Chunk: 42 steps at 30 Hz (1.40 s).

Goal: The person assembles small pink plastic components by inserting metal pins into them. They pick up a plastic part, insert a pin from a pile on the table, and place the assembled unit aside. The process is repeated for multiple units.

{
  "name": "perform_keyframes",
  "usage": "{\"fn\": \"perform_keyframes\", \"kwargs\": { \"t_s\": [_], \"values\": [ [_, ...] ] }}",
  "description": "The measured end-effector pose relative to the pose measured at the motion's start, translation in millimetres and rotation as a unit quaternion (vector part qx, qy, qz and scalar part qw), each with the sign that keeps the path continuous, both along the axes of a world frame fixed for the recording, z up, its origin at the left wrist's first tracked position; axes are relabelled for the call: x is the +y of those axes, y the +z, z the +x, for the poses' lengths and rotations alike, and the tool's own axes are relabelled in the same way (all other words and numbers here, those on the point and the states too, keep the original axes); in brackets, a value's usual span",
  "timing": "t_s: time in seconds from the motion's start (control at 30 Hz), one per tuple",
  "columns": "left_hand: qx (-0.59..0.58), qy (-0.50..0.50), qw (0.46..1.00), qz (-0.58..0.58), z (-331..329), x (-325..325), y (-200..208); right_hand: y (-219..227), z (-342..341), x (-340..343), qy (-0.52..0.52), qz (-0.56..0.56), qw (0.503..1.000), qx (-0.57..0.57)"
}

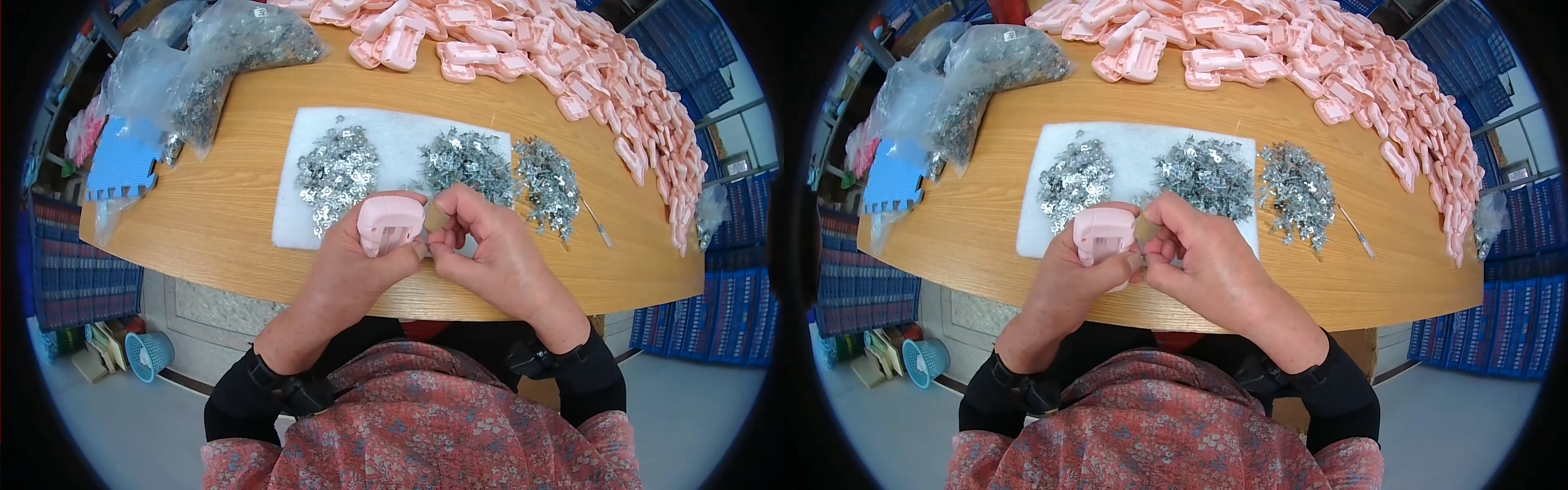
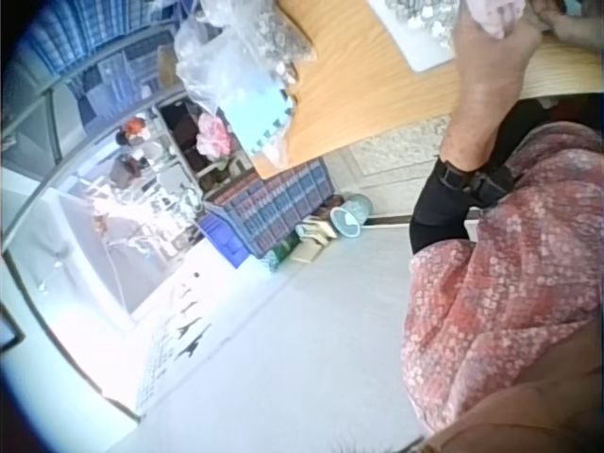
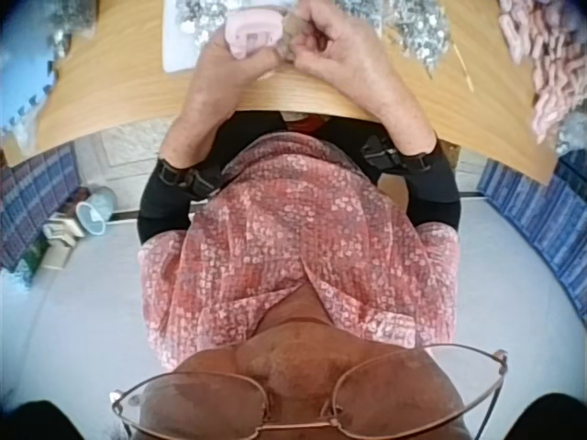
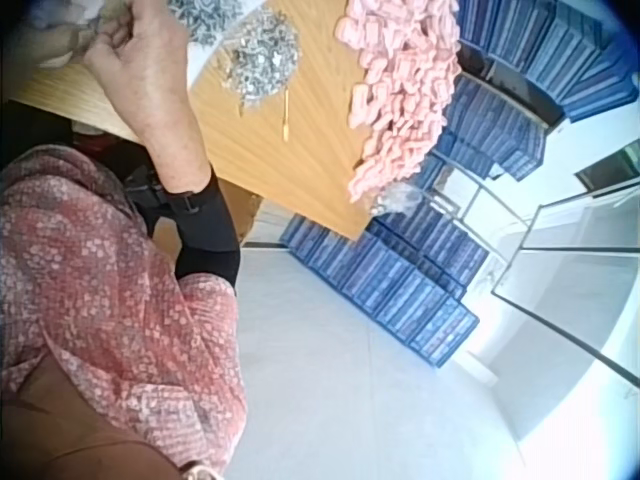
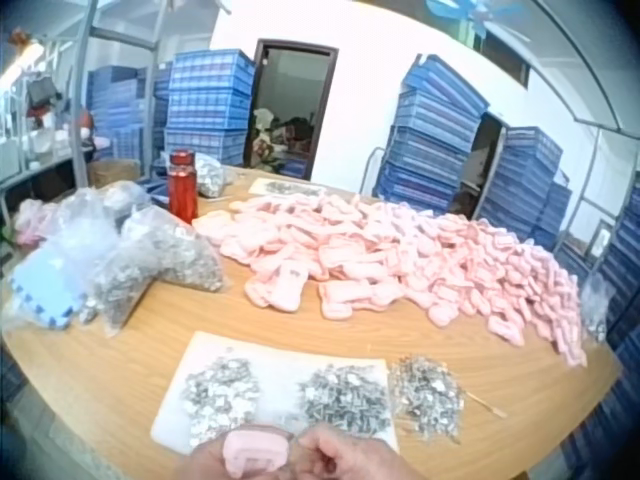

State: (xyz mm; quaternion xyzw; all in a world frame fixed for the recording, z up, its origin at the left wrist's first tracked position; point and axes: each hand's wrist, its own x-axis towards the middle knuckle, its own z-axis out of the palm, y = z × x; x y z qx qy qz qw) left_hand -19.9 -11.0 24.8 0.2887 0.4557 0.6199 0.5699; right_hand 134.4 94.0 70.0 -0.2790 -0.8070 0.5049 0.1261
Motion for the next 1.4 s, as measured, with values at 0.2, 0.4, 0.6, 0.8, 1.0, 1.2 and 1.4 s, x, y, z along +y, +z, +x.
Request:
{"fn": "perform_keyframes", "kwargs": {
  "t_s": [0.2,0.4,0.6,0.8,1.0,1.2,1.4],
  "values": [
    [-0.194,-0.037,0.977,-0.082,3.3,2.2,4.8,-20.7,5.6,0.5,-0.078,-0.237,0.946,0.206],
    [-0.264,-0.079,0.956,-0.104,7.2,4.9,0.7,-28.7,3.4,-5.7,-0.108,-0.248,0.933,0.236],
    [-0.29,-0.088,0.948,-0.098,11.3,4.8,-5.1,-38.5,4.2,-5.5,-0.105,0.044,0.983,0.143],
    [-0.231,-0.08,0.961,-0.128,15.7,6.4,-5.9,-26.1,5.6,-3.2,-0.078,0.178,0.978,0.072],
    [-0.229,-0.085,0.962,-0.123,17.3,7.0,-8.5,-22.6,7.9,-3.6,-0.073,0.2,0.975,0.063],
    [-0.227,-0.094,0.959,-0.141,16.0,8.1,-13.3,-19.6,10.1,-2.3,-0.029,0.278,0.959,0.04],
    [-0.25,-0.082,0.954,-0.146,15.3,8.3,-12.9,-19.2,13.8,-3.6,-0.065,0.261,0.962,0.054]
  ]
}}
